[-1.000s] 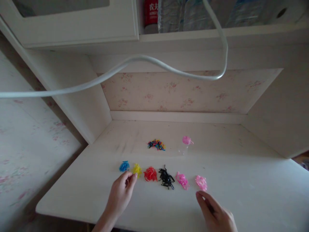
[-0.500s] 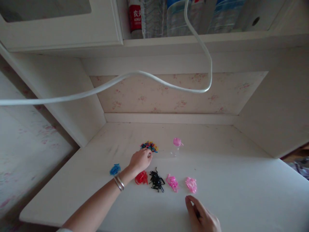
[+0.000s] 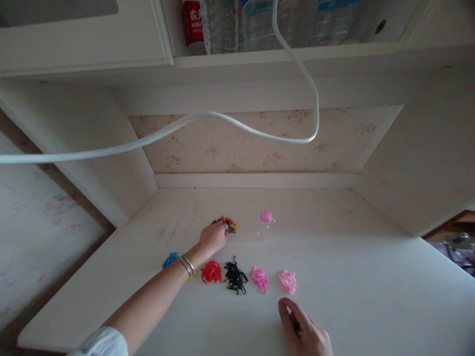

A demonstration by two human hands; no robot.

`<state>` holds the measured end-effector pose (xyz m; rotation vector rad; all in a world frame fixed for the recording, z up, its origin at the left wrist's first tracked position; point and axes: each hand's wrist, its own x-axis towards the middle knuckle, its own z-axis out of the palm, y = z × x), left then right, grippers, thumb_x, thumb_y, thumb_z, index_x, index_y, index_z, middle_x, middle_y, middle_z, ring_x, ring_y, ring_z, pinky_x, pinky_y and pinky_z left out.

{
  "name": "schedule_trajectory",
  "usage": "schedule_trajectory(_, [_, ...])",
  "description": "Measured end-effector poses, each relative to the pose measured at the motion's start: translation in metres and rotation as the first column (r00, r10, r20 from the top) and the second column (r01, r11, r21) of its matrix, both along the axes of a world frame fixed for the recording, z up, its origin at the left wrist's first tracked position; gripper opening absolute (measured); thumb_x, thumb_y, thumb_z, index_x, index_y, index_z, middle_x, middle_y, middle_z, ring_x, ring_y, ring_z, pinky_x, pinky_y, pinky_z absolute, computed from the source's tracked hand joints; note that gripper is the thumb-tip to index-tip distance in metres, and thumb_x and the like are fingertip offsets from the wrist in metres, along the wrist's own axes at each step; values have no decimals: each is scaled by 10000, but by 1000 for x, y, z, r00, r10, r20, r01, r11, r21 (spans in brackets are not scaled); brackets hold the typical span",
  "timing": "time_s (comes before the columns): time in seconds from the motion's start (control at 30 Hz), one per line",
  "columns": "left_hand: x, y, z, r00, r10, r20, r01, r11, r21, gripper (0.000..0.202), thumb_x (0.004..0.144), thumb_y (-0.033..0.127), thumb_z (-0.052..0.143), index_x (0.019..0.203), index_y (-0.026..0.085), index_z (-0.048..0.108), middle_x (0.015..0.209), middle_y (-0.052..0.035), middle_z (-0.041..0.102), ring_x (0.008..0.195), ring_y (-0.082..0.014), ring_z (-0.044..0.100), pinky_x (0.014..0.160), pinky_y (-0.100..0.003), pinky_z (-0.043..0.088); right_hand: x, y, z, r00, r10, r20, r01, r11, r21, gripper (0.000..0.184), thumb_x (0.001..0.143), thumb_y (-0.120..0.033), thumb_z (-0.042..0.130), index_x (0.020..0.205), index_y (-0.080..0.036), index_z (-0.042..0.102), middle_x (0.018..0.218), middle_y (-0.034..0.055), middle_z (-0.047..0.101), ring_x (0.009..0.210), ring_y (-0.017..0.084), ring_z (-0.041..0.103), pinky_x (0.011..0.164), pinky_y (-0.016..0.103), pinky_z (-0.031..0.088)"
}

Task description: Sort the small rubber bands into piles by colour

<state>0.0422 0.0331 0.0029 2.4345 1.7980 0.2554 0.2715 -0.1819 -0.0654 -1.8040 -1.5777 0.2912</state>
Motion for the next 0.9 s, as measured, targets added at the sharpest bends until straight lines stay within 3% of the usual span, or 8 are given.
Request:
schedule_trajectory(0.37, [-8, -5, 10, 999, 7, 50, -8, 999, 34, 257, 901, 353, 419, 940, 266, 658, 1078, -10, 639, 902, -161, 607, 769, -265, 441, -6, -1, 9, 1000, -23, 18, 23, 999, 39, 457, 893, -544, 381, 875, -213, 696, 552, -14, 608, 425, 75, 537, 482, 140, 414])
schedule_trajectory(0.57, [-16, -5, 13, 994, 20, 104, -24, 999, 37, 257, 893, 368, 443, 892, 246, 670, 1013, -25, 656, 832, -147, 623, 724, -241, 434, -7, 1, 9, 999, -36, 14, 35, 998, 53, 476, 885, -563, 377, 869, -216, 702, 554, -9, 618, 417, 78, 541, 467, 143, 413])
schedule_trajectory(0.9, [-26, -5, 16, 966, 15, 257, -38, 996, 85, 266, 900, 307, 438, 893, 194, 679, 958, -60, 670, 850, -149, 624, 774, -244, 444, -6, -1, 10, 1000, -19, 23, 18, 999, 37, 465, 890, -550, 376, 893, -218, 702, 588, 5, 648, 444, 86, 576, 476, 137, 428])
